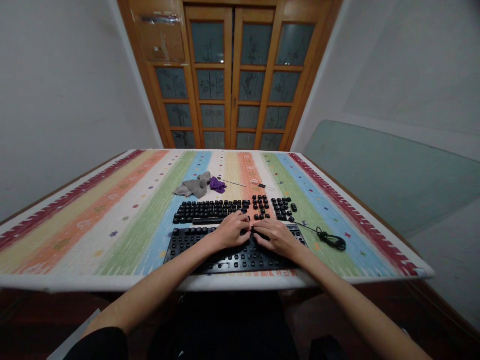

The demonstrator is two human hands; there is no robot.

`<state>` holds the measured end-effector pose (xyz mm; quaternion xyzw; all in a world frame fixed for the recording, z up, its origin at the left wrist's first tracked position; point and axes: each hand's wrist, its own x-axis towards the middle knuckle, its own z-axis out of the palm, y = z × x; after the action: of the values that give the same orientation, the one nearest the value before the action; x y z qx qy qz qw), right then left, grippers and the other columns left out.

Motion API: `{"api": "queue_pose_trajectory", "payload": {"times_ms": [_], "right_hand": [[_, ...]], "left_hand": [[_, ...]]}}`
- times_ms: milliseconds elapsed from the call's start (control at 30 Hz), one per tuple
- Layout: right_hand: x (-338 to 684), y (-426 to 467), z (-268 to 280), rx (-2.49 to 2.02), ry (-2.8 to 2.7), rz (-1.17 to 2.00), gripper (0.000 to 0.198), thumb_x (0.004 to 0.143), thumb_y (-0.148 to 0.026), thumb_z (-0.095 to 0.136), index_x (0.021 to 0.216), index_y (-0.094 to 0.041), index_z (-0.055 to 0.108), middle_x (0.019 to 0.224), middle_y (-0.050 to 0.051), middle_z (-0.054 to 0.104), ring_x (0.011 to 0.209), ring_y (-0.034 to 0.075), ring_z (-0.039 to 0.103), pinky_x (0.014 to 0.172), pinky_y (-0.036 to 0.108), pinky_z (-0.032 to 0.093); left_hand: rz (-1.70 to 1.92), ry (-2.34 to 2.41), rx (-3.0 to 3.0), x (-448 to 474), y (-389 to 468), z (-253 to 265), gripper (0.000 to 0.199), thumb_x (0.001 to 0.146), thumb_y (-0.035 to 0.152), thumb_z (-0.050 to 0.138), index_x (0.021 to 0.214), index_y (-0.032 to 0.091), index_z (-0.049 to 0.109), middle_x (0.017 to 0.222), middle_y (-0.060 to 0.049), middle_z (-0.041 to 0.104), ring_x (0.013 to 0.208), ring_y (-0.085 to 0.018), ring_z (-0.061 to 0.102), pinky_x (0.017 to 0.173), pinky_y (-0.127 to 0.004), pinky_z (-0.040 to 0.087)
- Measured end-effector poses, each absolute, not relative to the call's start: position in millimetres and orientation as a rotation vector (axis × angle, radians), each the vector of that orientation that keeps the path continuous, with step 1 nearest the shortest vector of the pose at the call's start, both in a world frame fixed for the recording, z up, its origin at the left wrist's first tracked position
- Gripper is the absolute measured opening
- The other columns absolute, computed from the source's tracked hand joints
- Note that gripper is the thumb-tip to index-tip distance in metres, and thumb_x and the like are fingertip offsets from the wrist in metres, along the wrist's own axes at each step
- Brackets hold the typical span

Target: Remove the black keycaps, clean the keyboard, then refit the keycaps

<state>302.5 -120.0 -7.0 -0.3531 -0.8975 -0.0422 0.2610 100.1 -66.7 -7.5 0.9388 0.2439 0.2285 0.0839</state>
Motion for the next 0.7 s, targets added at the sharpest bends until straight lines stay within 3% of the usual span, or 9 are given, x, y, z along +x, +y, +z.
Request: {"api": "queue_pose_trajectory", "payload": {"times_ms": [300,533,700], "right_hand": [[322,-120,-6,-1.133,-2.262,0.145,0.034,0.089,-0.029,0.061,0.121,-0.018,0.062,0.119,0.014,0.067,0.112,0.028,0.060,0.097,0.049,0.049],[318,-115,-4,-1.065,-2.279,0.139,0.021,0.092,-0.028,0.058,0.110,-0.020,0.066,0.117,0.011,0.067,0.113,0.026,0.059,0.103,0.049,0.045],[305,-105,4,-1.011,-2.274,0.112,0.018,0.093,-0.027,0.058,0.107,-0.020,0.067,0.116,0.012,0.067,0.110,0.027,0.060,0.098,0.049,0.047]], "left_hand": [[0.777,0.740,2.627,66,-56,21,0.023,0.086,0.023,0.059,0.107,0.017,0.065,0.111,-0.009,0.062,0.108,-0.022,0.056,0.098,-0.037,0.046],[0.899,1.250,2.516,-21,3,40,0.025,0.084,0.026,0.053,0.104,0.017,0.066,0.106,-0.008,0.069,0.102,-0.025,0.061,0.097,-0.041,0.047],[0.711,1.376,2.377,-75,36,33,0.026,0.082,0.036,0.055,0.091,0.019,0.072,0.101,-0.008,0.073,0.094,-0.025,0.065,0.089,-0.038,0.052]]}}
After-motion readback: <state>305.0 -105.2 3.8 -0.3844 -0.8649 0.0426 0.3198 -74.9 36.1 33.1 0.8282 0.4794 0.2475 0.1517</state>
